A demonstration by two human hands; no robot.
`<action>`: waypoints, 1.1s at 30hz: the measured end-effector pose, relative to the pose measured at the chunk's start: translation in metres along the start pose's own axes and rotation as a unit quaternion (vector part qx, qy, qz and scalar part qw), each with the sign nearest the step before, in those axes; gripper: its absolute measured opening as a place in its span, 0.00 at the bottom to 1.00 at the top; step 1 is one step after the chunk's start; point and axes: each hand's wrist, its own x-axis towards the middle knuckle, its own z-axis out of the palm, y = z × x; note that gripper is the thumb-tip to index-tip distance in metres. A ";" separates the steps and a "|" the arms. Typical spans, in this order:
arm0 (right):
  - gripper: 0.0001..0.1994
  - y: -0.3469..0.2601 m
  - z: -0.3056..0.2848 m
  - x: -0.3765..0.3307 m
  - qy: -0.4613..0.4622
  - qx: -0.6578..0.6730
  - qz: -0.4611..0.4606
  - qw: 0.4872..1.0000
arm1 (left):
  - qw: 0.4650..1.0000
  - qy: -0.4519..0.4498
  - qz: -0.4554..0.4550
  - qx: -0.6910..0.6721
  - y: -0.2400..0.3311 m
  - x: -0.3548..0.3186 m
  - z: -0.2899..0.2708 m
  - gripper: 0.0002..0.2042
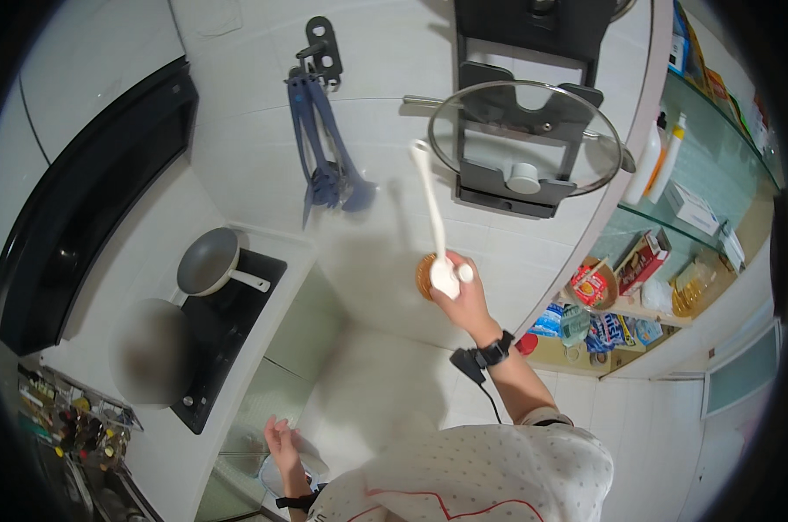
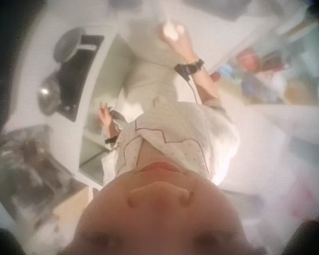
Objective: The person unpacks a box and assembles several orange scrubber heads onto a white handle. They then place the scrubbers in the kitchen and proceed to the laundry area, where they load clothes into a washing machine, add detergent, and start the cycle.
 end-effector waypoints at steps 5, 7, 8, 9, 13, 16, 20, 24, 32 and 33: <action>0.18 0.020 0.038 0.083 -0.040 -0.056 -0.014 0.998 | 0.999 0.038 0.027 -0.006 0.011 -0.007 -0.012 0.19; 0.19 0.035 0.052 0.117 -0.029 0.000 0.009 1.000 | 0.998 0.066 0.017 -0.011 0.019 -0.014 -0.015 0.19; 0.20 0.040 0.059 0.132 -0.026 0.037 0.016 0.999 | 0.997 0.081 0.006 -0.009 0.026 -0.021 -0.015 0.19; 0.20 0.043 0.063 0.145 -0.024 0.074 0.024 0.997 | 0.995 0.096 -0.005 -0.007 0.030 -0.026 -0.015 0.18; 0.20 0.061 0.078 0.181 -0.044 0.138 0.060 0.988 | 0.989 0.150 -0.008 -0.012 0.026 -0.043 -0.034 0.18; 0.20 0.073 0.082 0.189 -0.084 0.171 0.083 0.978 | 0.986 0.167 -0.002 -0.018 0.010 -0.050 -0.050 0.18; 0.20 0.077 0.086 0.191 -0.113 0.194 0.094 0.970 | 0.980 0.195 -0.004 -0.026 -0.003 -0.053 -0.059 0.18; 0.21 0.067 0.081 0.187 -0.076 0.266 0.113 0.954 | 0.981 0.192 -0.007 -0.038 -0.001 -0.047 -0.053 0.18; 0.21 0.080 0.094 0.191 -0.141 0.279 0.175 0.934 | 0.986 0.165 0.022 -0.023 0.011 -0.039 -0.040 0.18; 0.22 0.083 0.100 0.188 -0.147 0.295 0.161 0.930 | 0.984 0.174 0.030 -0.011 0.008 -0.041 -0.045 0.18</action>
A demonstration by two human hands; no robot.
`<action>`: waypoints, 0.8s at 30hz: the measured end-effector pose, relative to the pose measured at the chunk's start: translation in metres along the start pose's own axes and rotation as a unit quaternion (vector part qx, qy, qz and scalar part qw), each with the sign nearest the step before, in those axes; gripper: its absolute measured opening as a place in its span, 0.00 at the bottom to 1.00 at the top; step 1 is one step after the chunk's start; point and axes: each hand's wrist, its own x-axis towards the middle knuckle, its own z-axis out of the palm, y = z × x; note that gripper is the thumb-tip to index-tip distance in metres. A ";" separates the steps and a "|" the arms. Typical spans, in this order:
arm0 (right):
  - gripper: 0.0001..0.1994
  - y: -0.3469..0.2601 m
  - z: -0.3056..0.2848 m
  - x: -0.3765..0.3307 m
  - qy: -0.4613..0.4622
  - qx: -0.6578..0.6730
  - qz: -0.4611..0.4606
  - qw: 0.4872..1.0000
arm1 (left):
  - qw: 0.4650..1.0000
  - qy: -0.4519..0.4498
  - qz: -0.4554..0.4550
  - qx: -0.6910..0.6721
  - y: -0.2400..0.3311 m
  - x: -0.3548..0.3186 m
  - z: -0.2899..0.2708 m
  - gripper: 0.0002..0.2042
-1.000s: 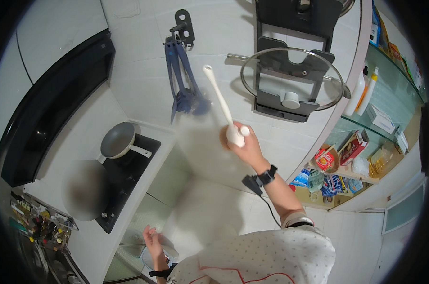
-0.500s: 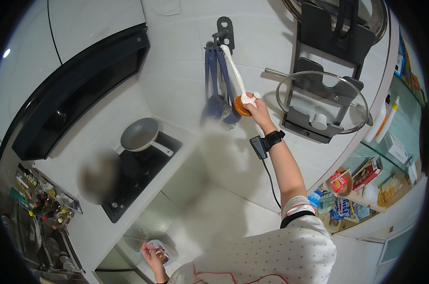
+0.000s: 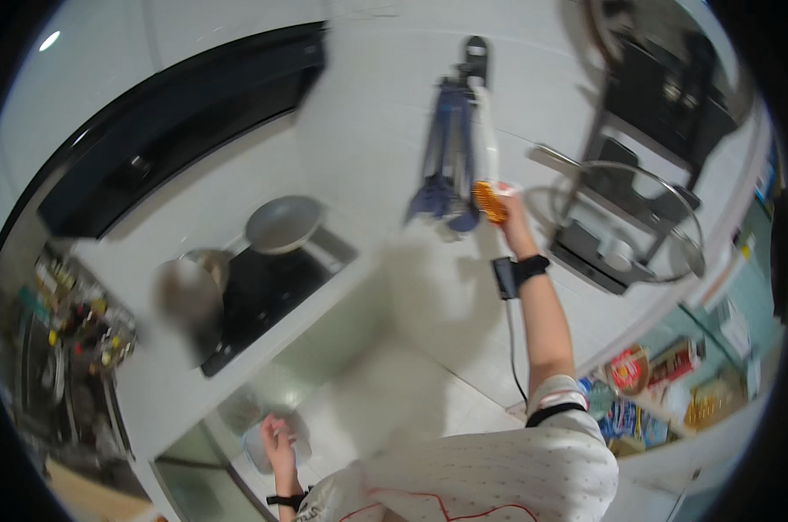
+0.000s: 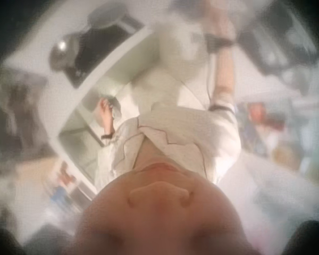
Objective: The person unpacks a box and assembles several orange scrubber heads onto a white handle. They then place the scrubbers in the kitchen and proceed to the laundry area, where they load clothes into a washing machine, add detergent, and start the cycle.
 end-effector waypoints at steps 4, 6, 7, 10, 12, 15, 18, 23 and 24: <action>0.23 0.038 -0.023 0.009 -0.029 -0.126 -0.126 0.984 | 1.000 -0.015 0.007 0.015 -0.005 -0.019 -0.008 0.20; 0.23 0.024 -0.031 -0.003 0.025 -0.243 -0.218 0.945 | 0.998 -0.029 0.054 0.020 -0.033 -0.023 -0.002 0.20; 0.23 0.010 -0.025 -0.015 0.054 -0.290 -0.269 0.917 | 0.996 -0.031 0.084 0.029 -0.041 -0.027 -0.001 0.21; 0.24 0.010 0.038 -0.068 0.077 -0.325 -0.367 0.868 | 0.977 -0.009 0.174 0.122 -0.046 -0.060 -0.014 0.22; 0.24 0.022 0.090 -0.121 0.013 -0.295 -0.403 0.866 | 0.986 -0.040 0.115 0.110 -0.045 -0.084 -0.033 0.24; 0.25 0.033 0.169 -0.192 -0.173 -0.222 -0.401 0.872 | 0.990 -0.101 0.080 0.059 0.012 -0.087 -0.047 0.27; 0.26 0.032 0.252 -0.286 -0.459 -0.126 -0.361 0.802 | 0.978 -0.161 0.131 -0.025 0.038 -0.095 -0.086 0.32; 0.32 0.018 0.400 -0.425 -0.806 0.078 0.001 0.586 | 0.963 -0.021 0.262 -0.069 0.067 -0.132 -0.188 0.34; 0.32 0.004 0.432 -0.450 -0.826 0.071 -0.040 0.557 | 0.963 0.048 0.256 -0.066 0.075 -0.150 -0.218 0.33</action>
